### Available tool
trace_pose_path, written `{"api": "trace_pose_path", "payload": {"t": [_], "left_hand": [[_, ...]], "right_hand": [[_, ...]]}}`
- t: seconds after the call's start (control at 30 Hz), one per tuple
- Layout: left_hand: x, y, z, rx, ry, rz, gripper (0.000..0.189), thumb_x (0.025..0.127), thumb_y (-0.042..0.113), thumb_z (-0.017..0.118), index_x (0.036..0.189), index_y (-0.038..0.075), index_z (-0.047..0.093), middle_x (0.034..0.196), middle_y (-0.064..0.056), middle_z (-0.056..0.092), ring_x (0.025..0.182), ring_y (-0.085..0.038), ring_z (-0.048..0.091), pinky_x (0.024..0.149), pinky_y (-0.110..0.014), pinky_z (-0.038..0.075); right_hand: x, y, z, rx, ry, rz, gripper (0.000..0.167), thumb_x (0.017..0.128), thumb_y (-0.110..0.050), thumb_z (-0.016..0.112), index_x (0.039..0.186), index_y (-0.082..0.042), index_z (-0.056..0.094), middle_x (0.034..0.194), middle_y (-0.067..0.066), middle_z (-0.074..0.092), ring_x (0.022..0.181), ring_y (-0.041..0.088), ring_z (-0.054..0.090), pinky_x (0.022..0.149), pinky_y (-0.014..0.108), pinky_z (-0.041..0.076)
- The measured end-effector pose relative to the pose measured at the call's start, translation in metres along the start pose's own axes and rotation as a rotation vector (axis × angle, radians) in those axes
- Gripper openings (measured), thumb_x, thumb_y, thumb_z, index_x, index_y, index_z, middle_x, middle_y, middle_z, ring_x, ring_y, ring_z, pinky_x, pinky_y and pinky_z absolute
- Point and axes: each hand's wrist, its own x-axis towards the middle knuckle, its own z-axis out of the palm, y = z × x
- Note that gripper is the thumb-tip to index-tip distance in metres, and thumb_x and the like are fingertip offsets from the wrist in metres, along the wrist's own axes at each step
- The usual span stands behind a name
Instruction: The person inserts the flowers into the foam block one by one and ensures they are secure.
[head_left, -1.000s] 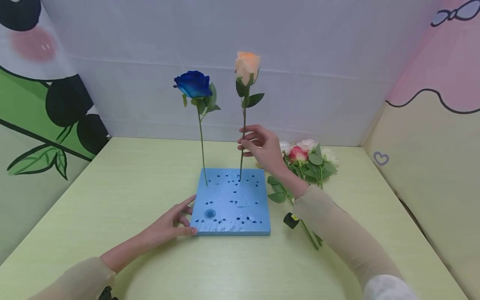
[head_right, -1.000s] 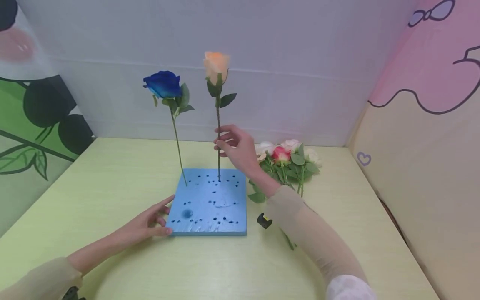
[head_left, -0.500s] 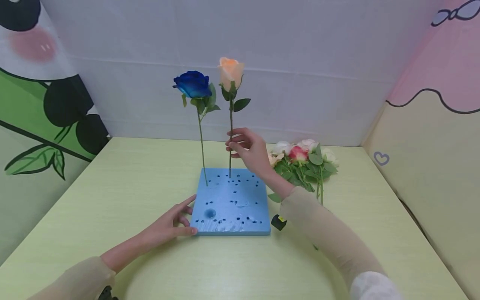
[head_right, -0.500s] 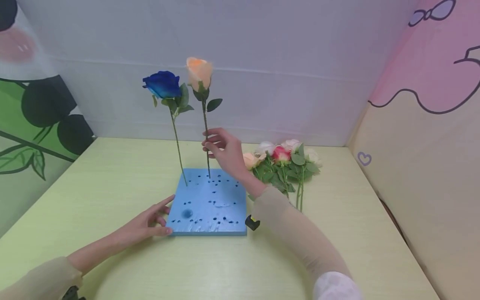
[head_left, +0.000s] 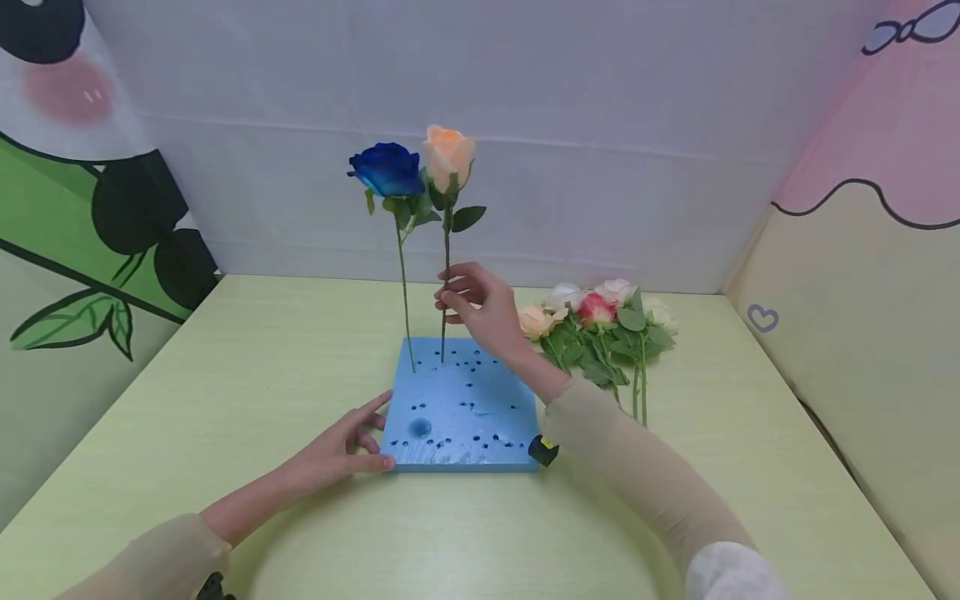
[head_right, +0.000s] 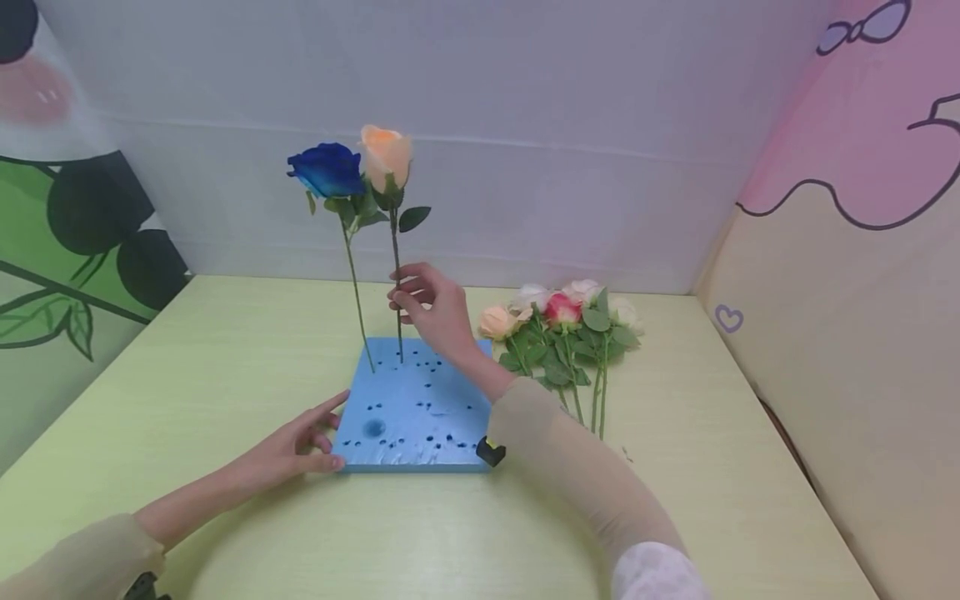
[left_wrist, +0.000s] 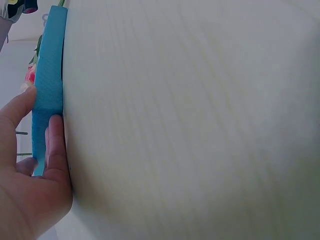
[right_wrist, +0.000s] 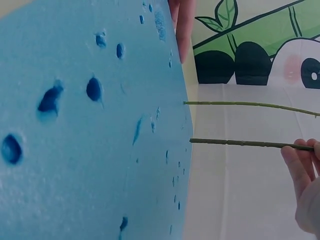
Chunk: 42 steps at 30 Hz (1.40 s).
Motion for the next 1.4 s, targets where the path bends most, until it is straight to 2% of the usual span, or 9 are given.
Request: {"api": "trace_pose_path", "payload": {"t": [0.23,0.43,0.63,0.83,1.07,1.17,1.27,1.4], "left_hand": [[-0.0001,0.0010,0.0003,0.002,0.006,-0.002,0.096,0.084,0.025,0.078,0.159,0.018,0.018,0.133,-0.016,0.047,0.097,-0.021,0.057,0.066,-0.023,0.045],[-0.0001,0.0017,0.0005,0.006,0.007,0.006,0.096,0.084,0.024,0.078,0.159,0.017,0.019,0.132,-0.017,0.048,0.096,-0.021,0.058,0.067,-0.022,0.043],[-0.0002,0.0036,0.0011,0.024,0.013,0.004,0.096,0.085,0.024,0.078,0.159,0.016,0.019,0.132,-0.016,0.049,0.095,-0.020,0.058,0.068,-0.022,0.043],[-0.0009,0.0033,0.0007,0.021,0.008,0.010,0.095,0.085,0.024,0.078,0.159,0.016,0.019,0.132,-0.017,0.049,0.096,-0.020,0.058,0.069,-0.022,0.043],[-0.0015,0.0027,0.0004,0.007,0.000,0.020,0.096,0.085,0.023,0.077,0.159,0.015,0.018,0.132,-0.018,0.048,0.096,-0.020,0.058,0.068,-0.022,0.043],[-0.0012,0.0021,0.0004,0.014,0.001,0.022,0.096,0.085,0.023,0.077,0.159,0.015,0.018,0.132,-0.018,0.048,0.096,-0.020,0.058,0.068,-0.022,0.043],[-0.0010,0.0016,0.0004,0.021,0.003,0.021,0.096,0.085,0.024,0.078,0.159,0.015,0.018,0.132,-0.018,0.048,0.095,-0.020,0.058,0.069,-0.022,0.043],[-0.0009,0.0014,0.0004,0.026,0.006,0.019,0.096,0.085,0.023,0.078,0.159,0.014,0.018,0.132,-0.019,0.048,0.095,-0.019,0.059,0.069,-0.022,0.043]], "right_hand": [[-0.0020,0.0007,0.0044,0.026,-0.011,0.009,0.021,0.096,-0.003,0.061,0.116,-0.007,0.063,0.100,0.019,0.070,0.091,0.037,0.071,0.074,0.039,0.061],[-0.0033,0.0023,0.0062,0.010,-0.017,0.013,0.021,0.096,-0.006,0.061,0.117,-0.008,0.063,0.100,0.017,0.070,0.090,0.030,0.072,0.074,0.036,0.061],[-0.0045,0.0022,0.0072,0.013,-0.023,0.017,0.020,0.097,-0.007,0.061,0.117,-0.008,0.063,0.101,0.018,0.070,0.093,0.036,0.071,0.073,0.033,0.061],[-0.0048,0.0028,0.0083,-0.001,-0.019,0.008,0.019,0.097,-0.007,0.061,0.116,-0.008,0.063,0.100,0.016,0.070,0.089,0.026,0.072,0.073,0.033,0.061],[-0.0045,0.0064,0.0092,-0.002,-0.029,0.015,0.020,0.097,-0.007,0.061,0.117,-0.008,0.063,0.101,0.016,0.071,0.088,0.023,0.073,0.076,0.044,0.060],[-0.0048,0.0066,0.0085,-0.014,-0.045,0.028,0.020,0.097,-0.008,0.061,0.117,-0.008,0.063,0.102,0.017,0.071,0.090,0.025,0.073,0.078,0.047,0.059],[-0.0055,0.0075,0.0076,-0.024,-0.066,0.044,0.020,0.097,-0.008,0.061,0.117,-0.007,0.064,0.103,0.018,0.071,0.093,0.032,0.073,0.078,0.045,0.060],[-0.0066,0.0079,0.0069,-0.039,-0.077,0.054,0.020,0.097,-0.007,0.060,0.117,-0.005,0.063,0.103,0.017,0.071,0.095,0.034,0.073,0.076,0.038,0.060]]}}
